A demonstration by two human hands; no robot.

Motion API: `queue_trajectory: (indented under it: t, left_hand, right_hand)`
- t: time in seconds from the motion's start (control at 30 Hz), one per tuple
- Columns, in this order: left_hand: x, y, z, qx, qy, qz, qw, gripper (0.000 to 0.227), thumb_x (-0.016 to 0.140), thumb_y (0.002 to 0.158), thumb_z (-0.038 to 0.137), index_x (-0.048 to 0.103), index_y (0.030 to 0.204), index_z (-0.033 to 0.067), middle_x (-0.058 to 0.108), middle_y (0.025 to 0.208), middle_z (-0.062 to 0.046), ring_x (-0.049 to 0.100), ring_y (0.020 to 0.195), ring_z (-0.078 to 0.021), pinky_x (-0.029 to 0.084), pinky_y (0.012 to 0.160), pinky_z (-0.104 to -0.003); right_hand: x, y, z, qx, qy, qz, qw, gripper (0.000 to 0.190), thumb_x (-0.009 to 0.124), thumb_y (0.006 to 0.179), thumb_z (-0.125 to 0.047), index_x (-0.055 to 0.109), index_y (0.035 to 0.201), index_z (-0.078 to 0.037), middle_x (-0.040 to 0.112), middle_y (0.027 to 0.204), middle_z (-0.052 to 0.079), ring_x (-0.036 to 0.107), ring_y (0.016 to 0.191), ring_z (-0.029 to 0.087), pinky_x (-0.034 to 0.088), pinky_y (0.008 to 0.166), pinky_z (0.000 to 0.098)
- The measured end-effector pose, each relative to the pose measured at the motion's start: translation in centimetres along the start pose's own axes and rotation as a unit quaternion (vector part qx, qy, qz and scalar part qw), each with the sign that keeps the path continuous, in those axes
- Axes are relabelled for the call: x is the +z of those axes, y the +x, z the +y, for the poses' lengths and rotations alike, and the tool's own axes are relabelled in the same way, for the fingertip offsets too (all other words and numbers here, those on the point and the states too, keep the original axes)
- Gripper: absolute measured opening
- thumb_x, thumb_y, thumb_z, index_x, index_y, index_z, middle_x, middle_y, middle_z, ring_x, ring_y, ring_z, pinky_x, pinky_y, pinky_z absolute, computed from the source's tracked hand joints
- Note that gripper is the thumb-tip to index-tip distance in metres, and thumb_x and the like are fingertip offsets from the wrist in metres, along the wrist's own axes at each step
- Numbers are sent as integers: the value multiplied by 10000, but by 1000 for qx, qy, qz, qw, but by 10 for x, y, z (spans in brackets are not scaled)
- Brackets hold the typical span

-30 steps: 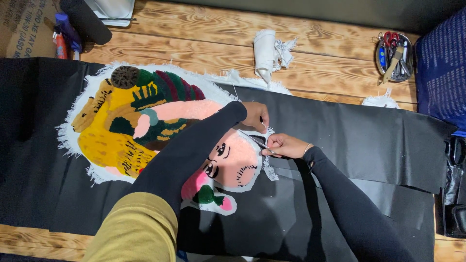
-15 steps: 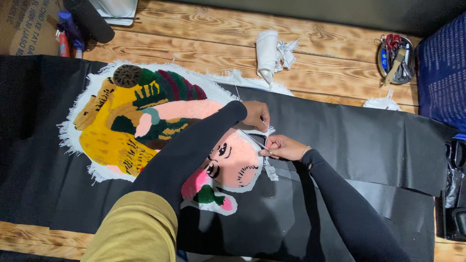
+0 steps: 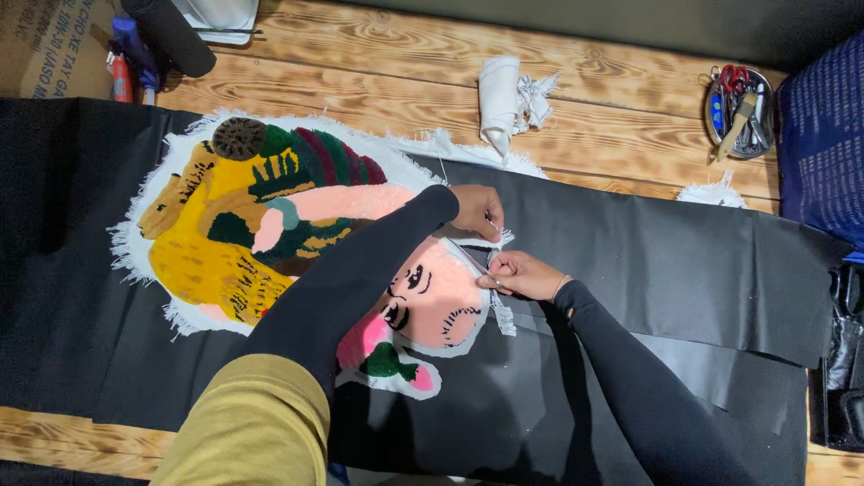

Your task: The person uses scissors to trim excess white backing fabric from around the edge of a tufted rug depicting a cartoon figure, working around the outline section by section while holding the rug steady on the workbench. They reposition the rug and cut away loose trimmings as they go.

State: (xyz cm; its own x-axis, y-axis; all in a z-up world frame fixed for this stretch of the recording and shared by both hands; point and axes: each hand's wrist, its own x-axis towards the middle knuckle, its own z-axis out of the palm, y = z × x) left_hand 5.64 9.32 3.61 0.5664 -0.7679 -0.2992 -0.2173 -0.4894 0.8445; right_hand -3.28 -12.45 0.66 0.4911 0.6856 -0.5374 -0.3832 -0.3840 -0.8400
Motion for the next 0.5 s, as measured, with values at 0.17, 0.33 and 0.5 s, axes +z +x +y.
queue_trajectory:
  t: [0.17, 0.33, 0.5]
  left_hand:
    - [-1, 0, -3, -12, -21, -1, 1000, 251, 820, 813, 247, 798, 933, 27, 766, 772, -40, 722, 677, -111, 559, 622, -262]
    - [-1, -1, -3, -7, -64, -7, 998, 229, 806, 832, 223, 797, 934, 18, 763, 771, -47, 718, 676, -102, 571, 621, -250]
    - [-5, -6, 3, -7, -58, 3, 998, 183, 800, 835, 189, 804, 920, 27, 762, 749, -37, 704, 649, -96, 553, 611, -247]
  right_hand:
    - [4, -2, 2, -14, -24, 7, 1000, 290, 762, 929, -270, 551, 832, -98, 534, 629, -62, 447, 549, 30, 357, 493, 223]
    - [4, -4, -16, 29, -41, 26, 998, 308, 777, 898, -305, 561, 820, -101, 516, 589, -45, 420, 510, 47, 306, 460, 231]
    - [-5, 0, -25, 25, -98, 4, 995, 350, 796, 895, -313, 549, 772, -98, 534, 599, -46, 443, 521, 47, 335, 469, 233]
